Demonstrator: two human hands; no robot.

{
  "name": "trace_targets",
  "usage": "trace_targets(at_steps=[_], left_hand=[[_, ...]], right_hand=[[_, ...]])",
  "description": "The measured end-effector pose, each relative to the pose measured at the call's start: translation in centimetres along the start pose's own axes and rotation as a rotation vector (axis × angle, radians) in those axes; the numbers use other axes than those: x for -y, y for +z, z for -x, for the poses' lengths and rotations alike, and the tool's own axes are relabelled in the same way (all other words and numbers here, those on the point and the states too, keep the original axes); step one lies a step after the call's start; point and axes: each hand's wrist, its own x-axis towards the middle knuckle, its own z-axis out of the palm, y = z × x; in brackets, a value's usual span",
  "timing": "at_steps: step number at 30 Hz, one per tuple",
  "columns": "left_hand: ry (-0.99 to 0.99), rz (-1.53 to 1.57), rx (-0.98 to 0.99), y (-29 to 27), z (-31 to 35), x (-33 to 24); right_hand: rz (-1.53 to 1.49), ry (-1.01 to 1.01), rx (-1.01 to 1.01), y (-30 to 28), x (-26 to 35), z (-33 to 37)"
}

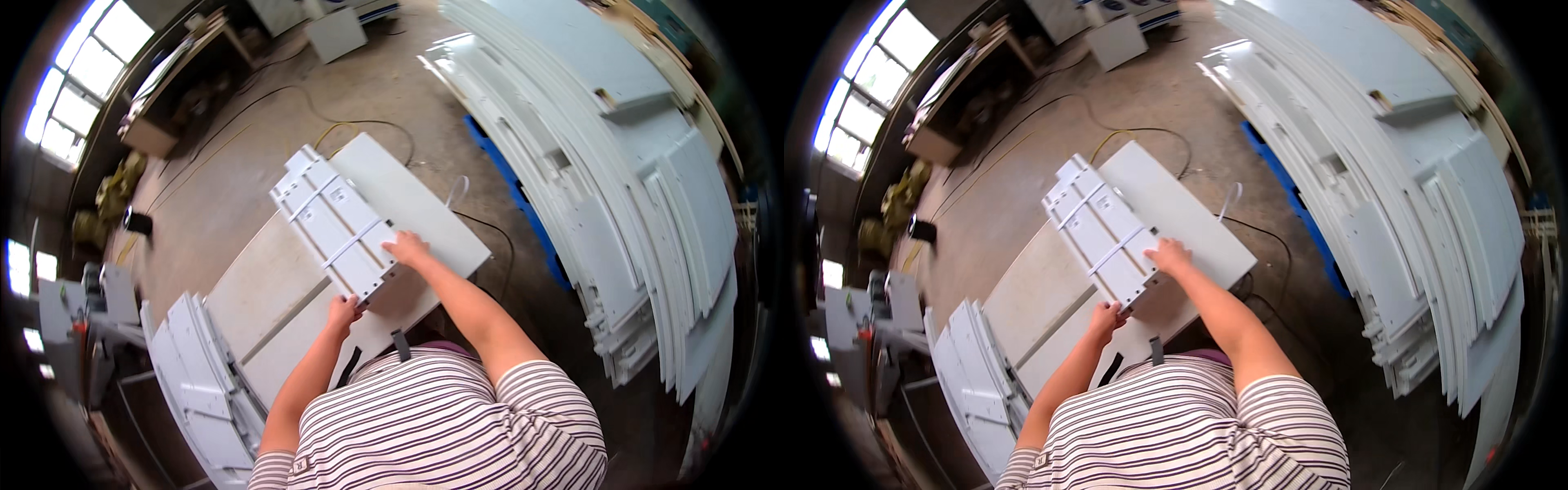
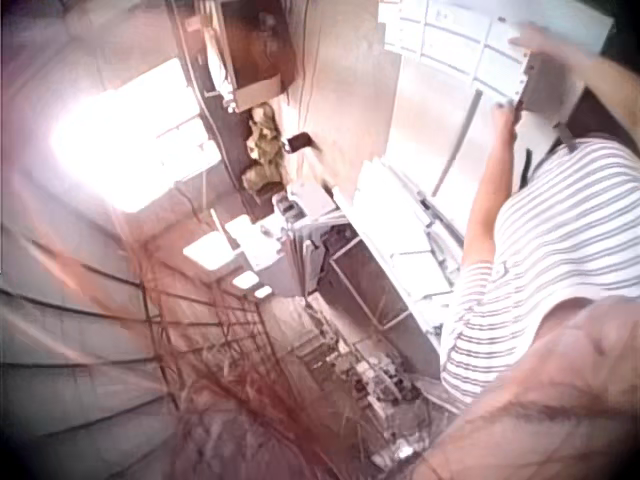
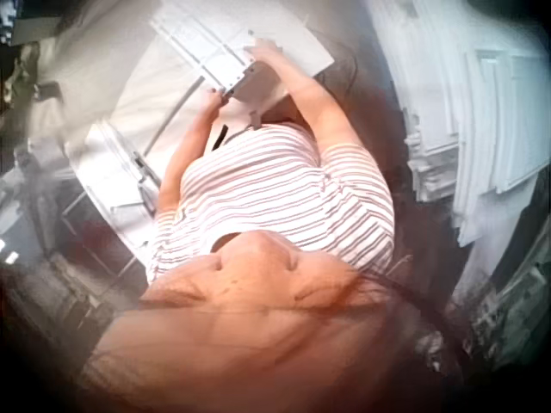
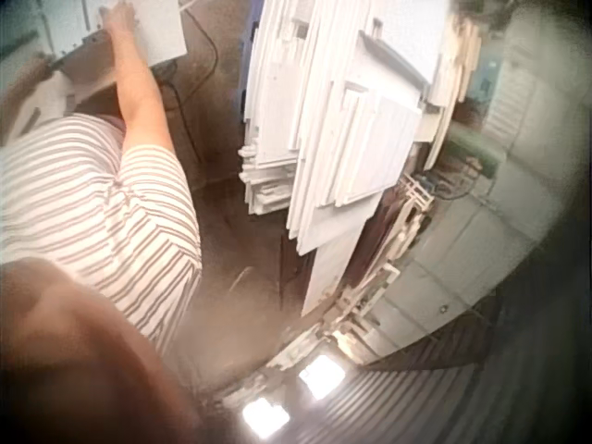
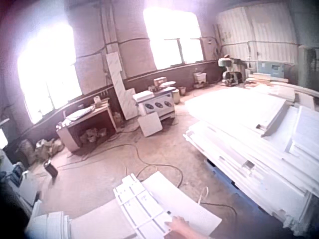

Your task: The person repeatedly picks up large white panels from a workbench and stacks them onto a pile. They use a yellow-handled scraper tool to smooth the surface of the panels before stacking them. The person also handles smaller white components, placing them on top of the stacked panels.

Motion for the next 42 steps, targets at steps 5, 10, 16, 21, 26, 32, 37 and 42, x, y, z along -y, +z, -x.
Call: trace_targets(at_steps=[5,10,16,21,26,32,37,42], left_hand=[[-0.031,0.296,0.066,-0.6,0.2,0.1],[0.008,0.285,0.006,-0.1,-0.8,1.6],[0.040,0.142,-0.016,-7.5,-2.4,-7.5],[0.032,0.206,0.087,-15.5,1.3,-13.2],[0.061,-0.245,0.141,-18.1,9.1,-10.0],[-0.173,0.264,0.366,-23.3,9.1,-7.1],[0.026,0.577,0.473,-19.6,9.0,-7.8],[0.138,0.444,0.437,-15.6,16.6,-11.0]], right_hand=[[0.020,0.017,0.051,-1.0,0.8,0.0],[-0.031,-0.041,0.089,0.4,-1.0,-1.7],[-0.131,-0.167,-0.141,-1.6,6.4,-5.4],[-0.604,-0.242,0.079,-5.6,12.6,-3.4],[-1.283,-0.023,0.590,-4.8,12.6,5.9],[-1.222,0.059,0.561,-2.6,14.3,14.0],[-1.209,0.040,0.384,-0.9,15.0,19.2],[-1.212,-0.008,0.177,-1.3,13.8,23.9]])
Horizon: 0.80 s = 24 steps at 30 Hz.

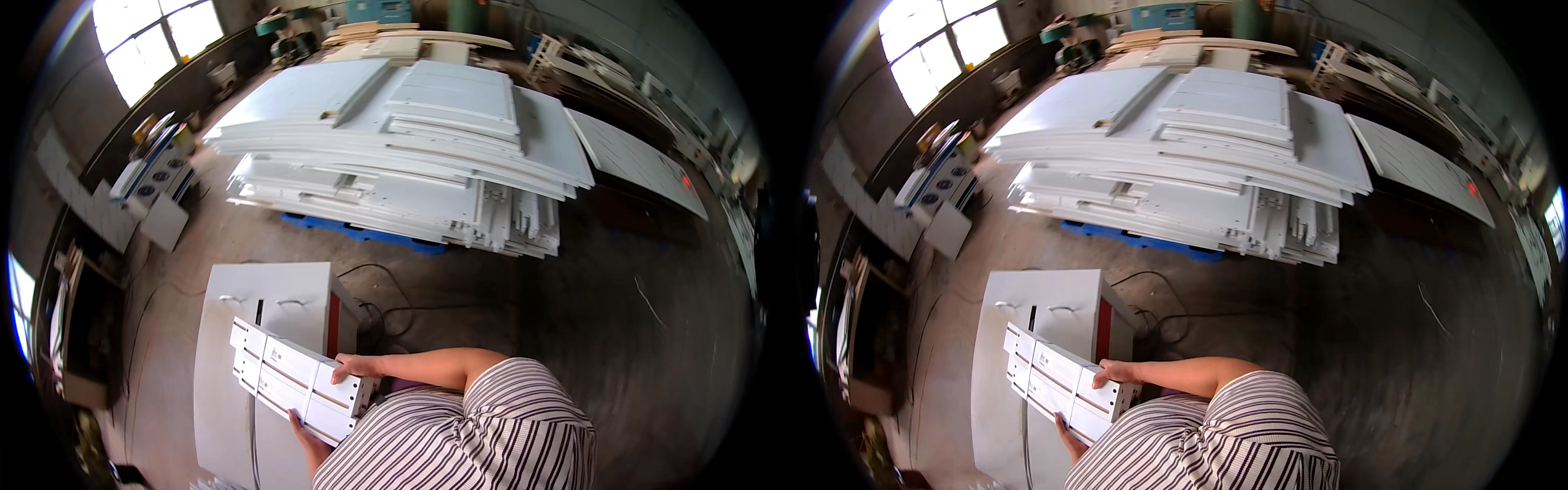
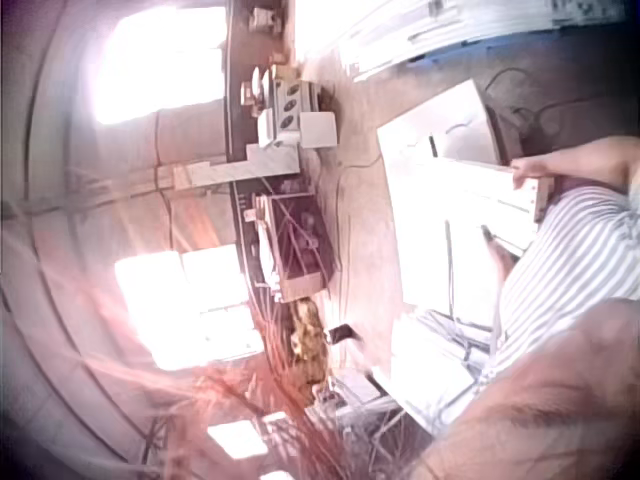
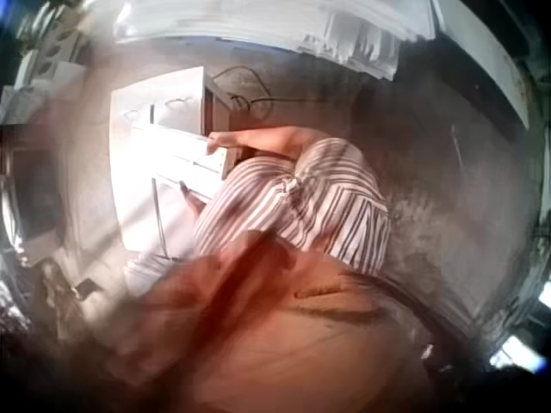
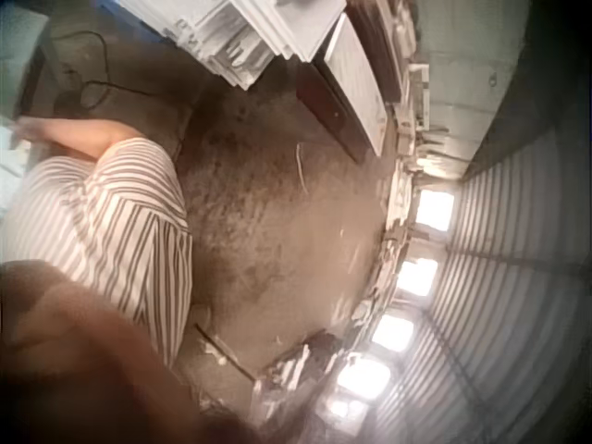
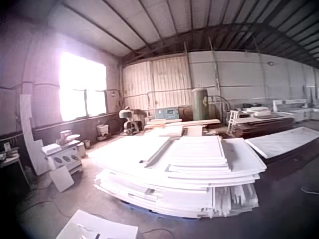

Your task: The person repeatedly picks up large white panels from a workbench and stacks them onto a pile. They use a yellow-handled scraper tool to smooth the surface of the panels before stacking them. The person also handles smaller white components, placing them on top of the stacked panels.

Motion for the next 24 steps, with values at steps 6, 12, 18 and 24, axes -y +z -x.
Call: trace_targets(at_steps=[6,12,18,24], left_hand=[[0.002,-0.069,0.089,5.1,-0.6,-0.5],[0.003,-0.237,0.368,15.0,-4.8,2.6],[-0.263,-0.161,0.759,33.4,-5.3,9.3],[-0.432,-0.392,0.800,50.8,-2.2,18.0]], right_hand=[[-0.050,-0.239,-0.144,-2.9,-0.1,6.4],[-0.165,-0.420,-0.375,-10.7,-0.5,15.2],[-0.487,-0.569,-0.593,-21.5,-1.8,27.4],[-0.466,-0.616,-0.879,-30.6,-3.6,40.7]])
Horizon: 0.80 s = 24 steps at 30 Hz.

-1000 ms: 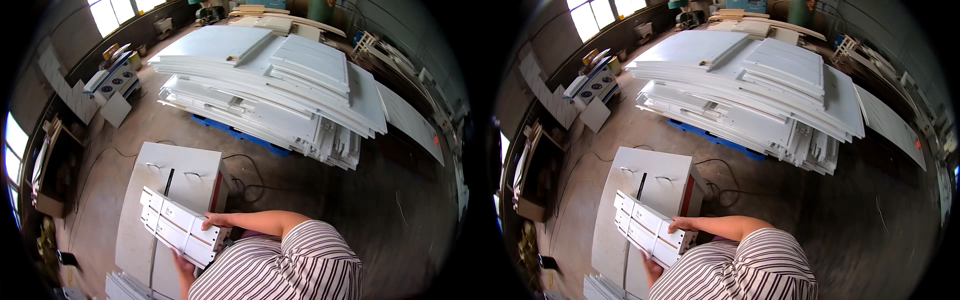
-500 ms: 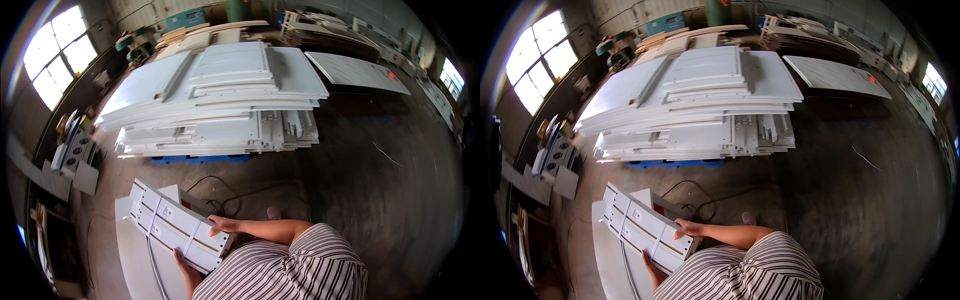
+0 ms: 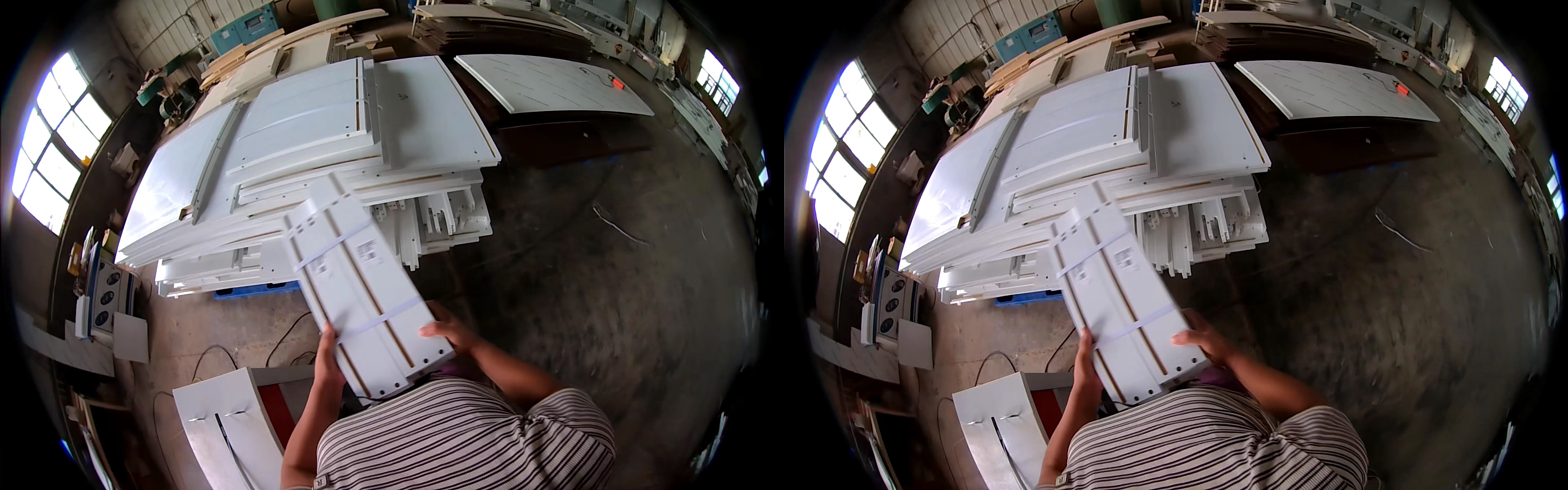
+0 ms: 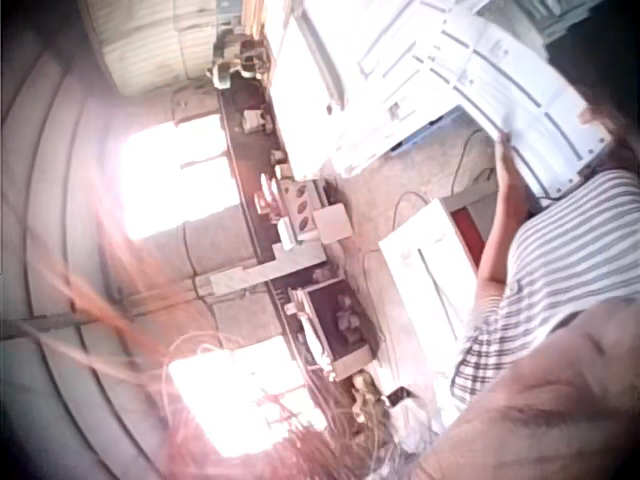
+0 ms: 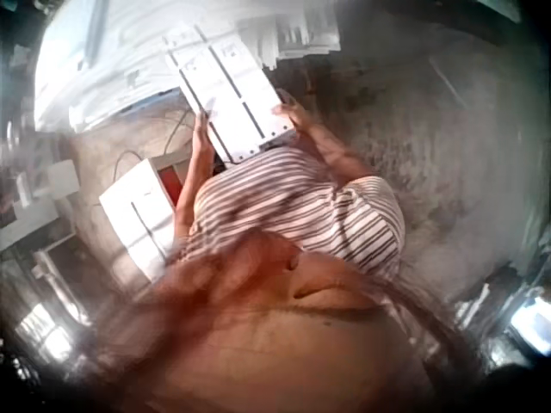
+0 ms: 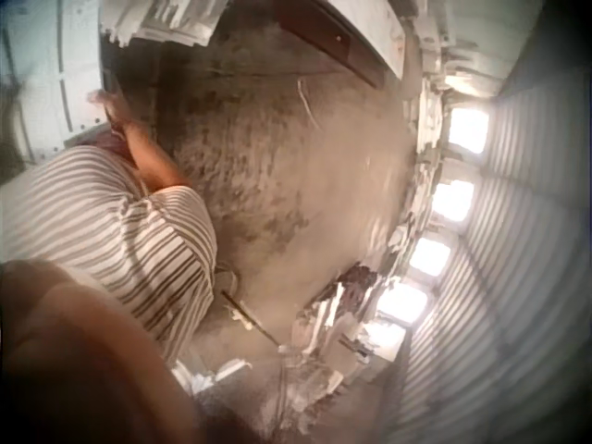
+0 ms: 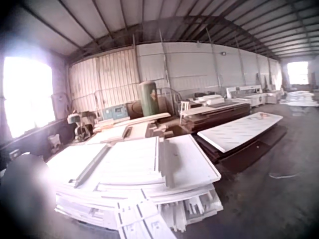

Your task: The person repeatedly picks up large white panels from a workbench and stacks them onto a pile. They use a yellow-handled scraper tool to smooth the surface of the panels before stacking them. The person also handles smaller white components, placing them on top of the stacked panels.

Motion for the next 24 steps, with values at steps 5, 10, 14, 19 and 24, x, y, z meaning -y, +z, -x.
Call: trace_targets(at_steps=[5,10,14,19,24], left_hand=[[-0.095,-0.077,0.215,6.9,-7.2,-0.8],[-0.069,-0.143,0.395,9.3,-9.5,-3.7],[-0.033,-0.201,0.402,9.9,-9.3,-6.8],[0.111,-0.125,0.309,10.0,-8.2,-7.6],[0.168,-0.122,0.301,10.3,-8.7,-4.1]], right_hand=[[-0.054,-0.076,-0.142,-5.3,4.9,0.0],[-0.132,-0.122,-0.196,-3.8,6.8,-1.0],[-0.113,-0.193,-0.211,-2.1,8.1,-2.3],[0.070,-0.245,-0.146,-2.3,9.0,-3.2],[-0.057,-0.277,-0.028,-4.6,7.2,-3.8]])
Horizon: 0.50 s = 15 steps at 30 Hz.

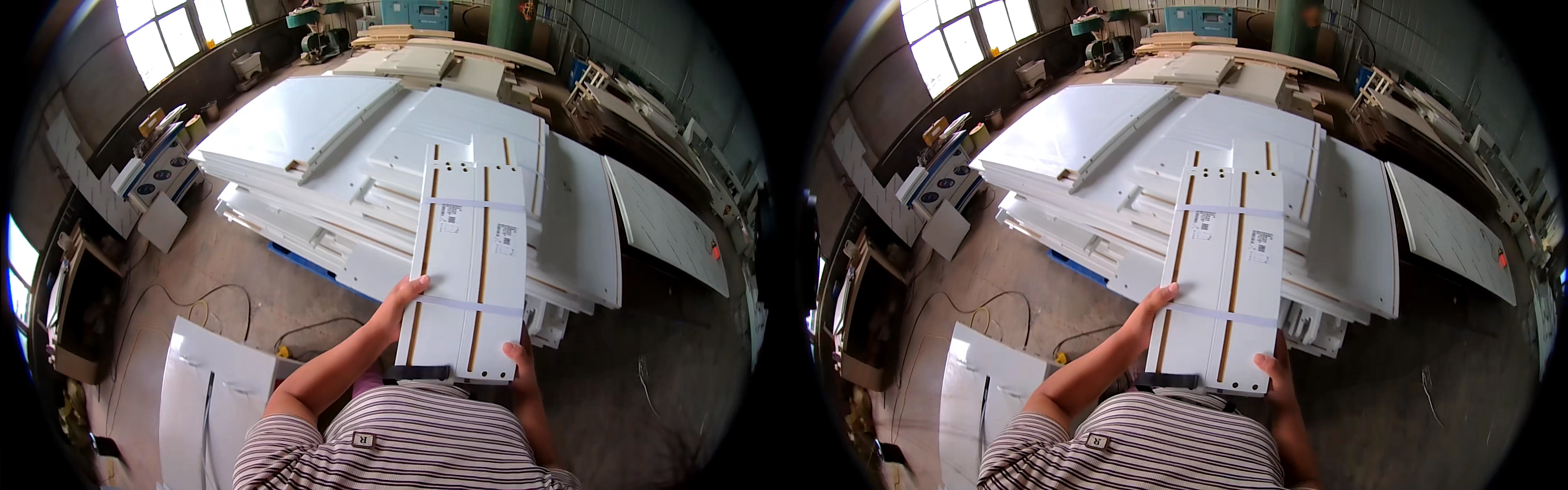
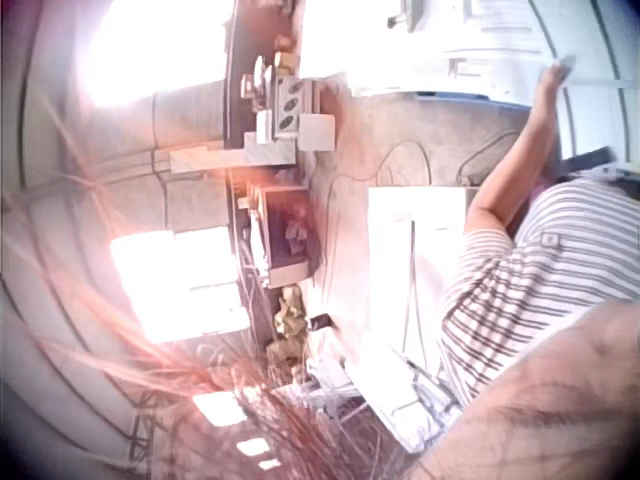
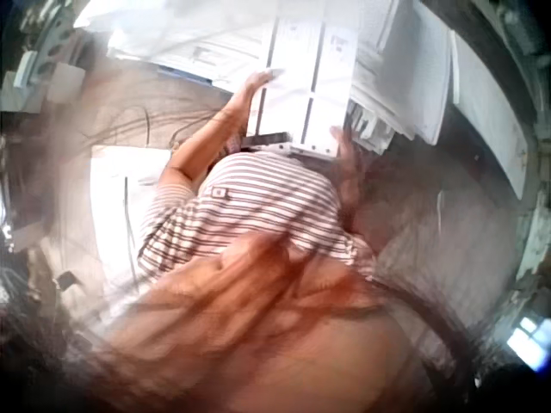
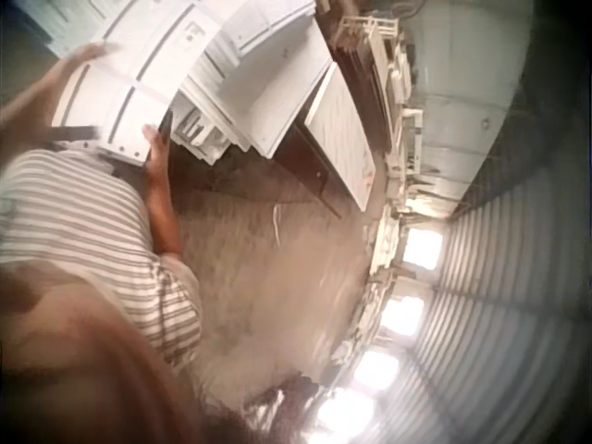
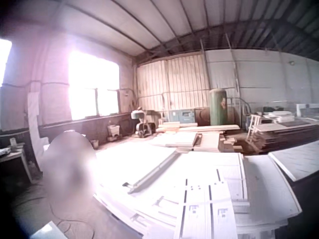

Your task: The person repeatedly picks up large white panels from a workbench and stacks them onto a pile. They use a yellow-handled scraper tool to smooth the surface of the panels before stacking them. The person also handles smaller white components, placing them on top of the stacked panels.

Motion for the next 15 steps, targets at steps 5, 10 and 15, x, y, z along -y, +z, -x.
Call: trace_targets(at_steps=[5,10,15], left_hand=[[0.010,0.081,-0.202,-1.0,-2.5,3.2],[-0.110,0.064,-0.330,-3.0,-6.8,4.3],[-0.037,-0.031,-0.292,-7.3,-11.8,4.0]], right_hand=[[-0.035,0.009,0.096,-3.9,-2.5,-2.8],[-0.131,0.069,0.101,-7.5,-7.1,-8.2],[-0.245,0.107,0.089,-9.1,-14.2,-14.4]])
